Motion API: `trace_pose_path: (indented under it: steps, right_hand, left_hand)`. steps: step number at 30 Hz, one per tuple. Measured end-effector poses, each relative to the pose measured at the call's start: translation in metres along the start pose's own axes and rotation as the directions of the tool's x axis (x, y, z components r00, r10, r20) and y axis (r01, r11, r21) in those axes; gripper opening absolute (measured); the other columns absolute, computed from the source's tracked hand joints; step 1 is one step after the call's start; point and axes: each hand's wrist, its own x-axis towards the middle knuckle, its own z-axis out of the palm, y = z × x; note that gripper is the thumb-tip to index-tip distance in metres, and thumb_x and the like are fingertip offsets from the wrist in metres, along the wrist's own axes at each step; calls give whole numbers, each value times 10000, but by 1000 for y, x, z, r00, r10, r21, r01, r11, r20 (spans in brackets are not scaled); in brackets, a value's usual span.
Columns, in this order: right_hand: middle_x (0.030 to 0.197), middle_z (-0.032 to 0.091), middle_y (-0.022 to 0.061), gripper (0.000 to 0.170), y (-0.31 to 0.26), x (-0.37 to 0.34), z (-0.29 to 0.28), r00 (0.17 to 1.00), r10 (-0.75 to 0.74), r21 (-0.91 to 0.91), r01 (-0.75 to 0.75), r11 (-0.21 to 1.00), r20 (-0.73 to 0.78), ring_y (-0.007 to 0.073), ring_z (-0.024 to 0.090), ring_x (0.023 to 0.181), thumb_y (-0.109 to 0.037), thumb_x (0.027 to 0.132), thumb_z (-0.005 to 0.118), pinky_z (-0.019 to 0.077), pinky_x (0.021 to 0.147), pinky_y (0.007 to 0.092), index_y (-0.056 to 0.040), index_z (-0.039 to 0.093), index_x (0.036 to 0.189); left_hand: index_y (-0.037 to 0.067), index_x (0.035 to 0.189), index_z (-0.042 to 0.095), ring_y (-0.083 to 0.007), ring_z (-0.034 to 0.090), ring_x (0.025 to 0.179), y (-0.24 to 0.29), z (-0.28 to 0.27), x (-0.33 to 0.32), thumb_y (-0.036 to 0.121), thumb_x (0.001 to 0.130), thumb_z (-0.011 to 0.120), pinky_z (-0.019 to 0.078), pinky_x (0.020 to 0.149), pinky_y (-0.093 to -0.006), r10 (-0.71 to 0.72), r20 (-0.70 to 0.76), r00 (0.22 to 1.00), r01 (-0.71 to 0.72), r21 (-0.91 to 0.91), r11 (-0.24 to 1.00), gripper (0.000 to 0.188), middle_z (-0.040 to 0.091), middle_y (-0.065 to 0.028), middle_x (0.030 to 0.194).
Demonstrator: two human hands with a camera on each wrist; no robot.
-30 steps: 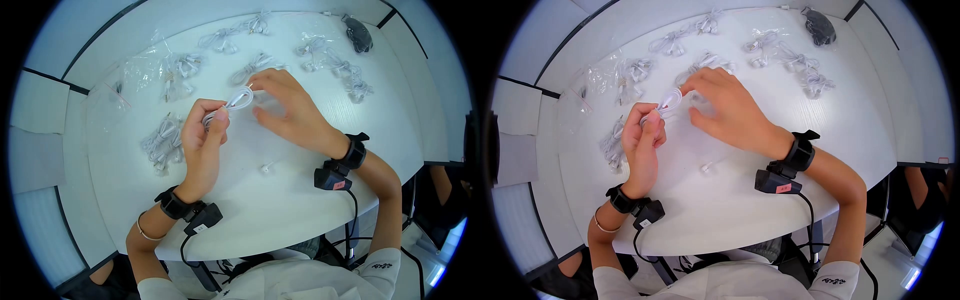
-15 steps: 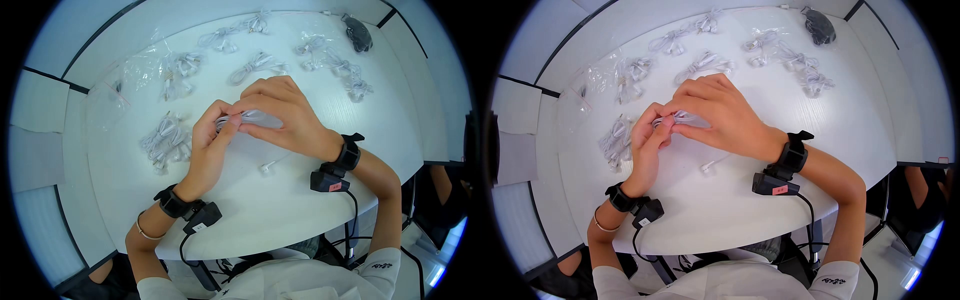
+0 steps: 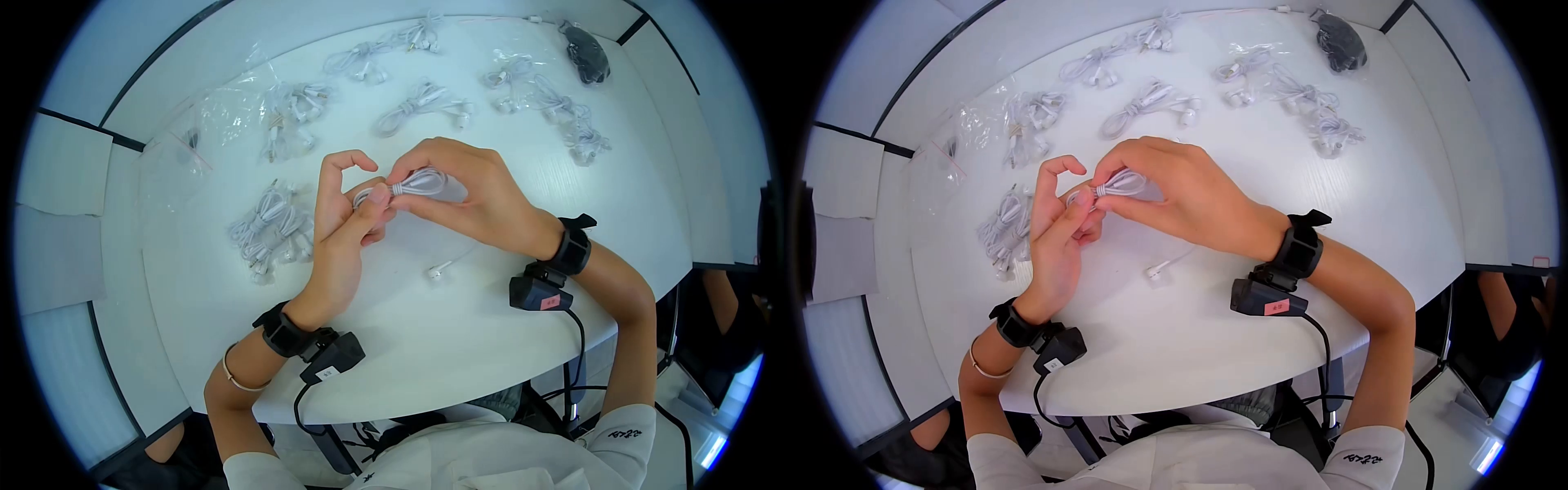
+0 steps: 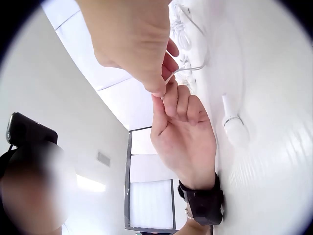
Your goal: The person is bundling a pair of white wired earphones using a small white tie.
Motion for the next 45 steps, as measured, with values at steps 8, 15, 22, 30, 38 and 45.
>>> trace_pose_path:
  steps: [8,15,22,30,38,45]
  right_hand:
    - [884,627,88,196,-3,1,-4,998,52,114,-55,992,29,232,622,828,-85,772,675,494,744,305,-23,574,928]
    - [904,605,103,213,1,2,-6,997,27,44,-30,999,76,256,599,848,-86,790,648,482,760,329,-19,535,958]
    - [928,596,109,198,2,0,-6,998,1,19,-3,1000,62,270,587,868,-89,816,629,476,754,337,-23,539,979]
    - [901,594,80,205,2,-2,-7,998,-4,-84,10,996,64,229,590,815,-39,801,645,474,720,304,-42,578,994]
    - [875,580,94,175,-3,-1,-4,994,-83,-198,95,976,65,282,561,827,-78,778,641,475,698,351,-34,581,936]
    - [837,583,83,171,-8,1,-8,995,-81,-210,90,974,51,263,554,787,-67,760,666,473,676,335,-42,601,916]
  left_hand:
    - [110,982,391,-29,261,551,-4,-5,1,215,934,502,189,515,-210,39,57,998,-37,-21,999,160,464,61,696]
    - [114,948,389,-42,293,561,-8,-7,2,193,937,491,226,523,-217,66,42,997,-64,-32,997,130,421,49,709]
    - [104,955,391,-48,320,575,-6,-5,5,200,941,479,260,532,-218,51,43,998,-51,-1,999,130,415,36,699]
    - [37,998,501,-71,426,676,-10,-8,8,232,941,455,353,643,-205,166,118,979,-192,264,945,209,530,-22,770]
    - [-6,988,523,-74,371,688,-5,-12,8,276,976,353,310,628,-218,48,216,975,-142,443,885,330,438,11,742]
    - [-1,852,513,-121,368,607,-16,-15,12,322,986,363,322,568,-260,163,243,956,-261,457,850,380,432,-38,659]
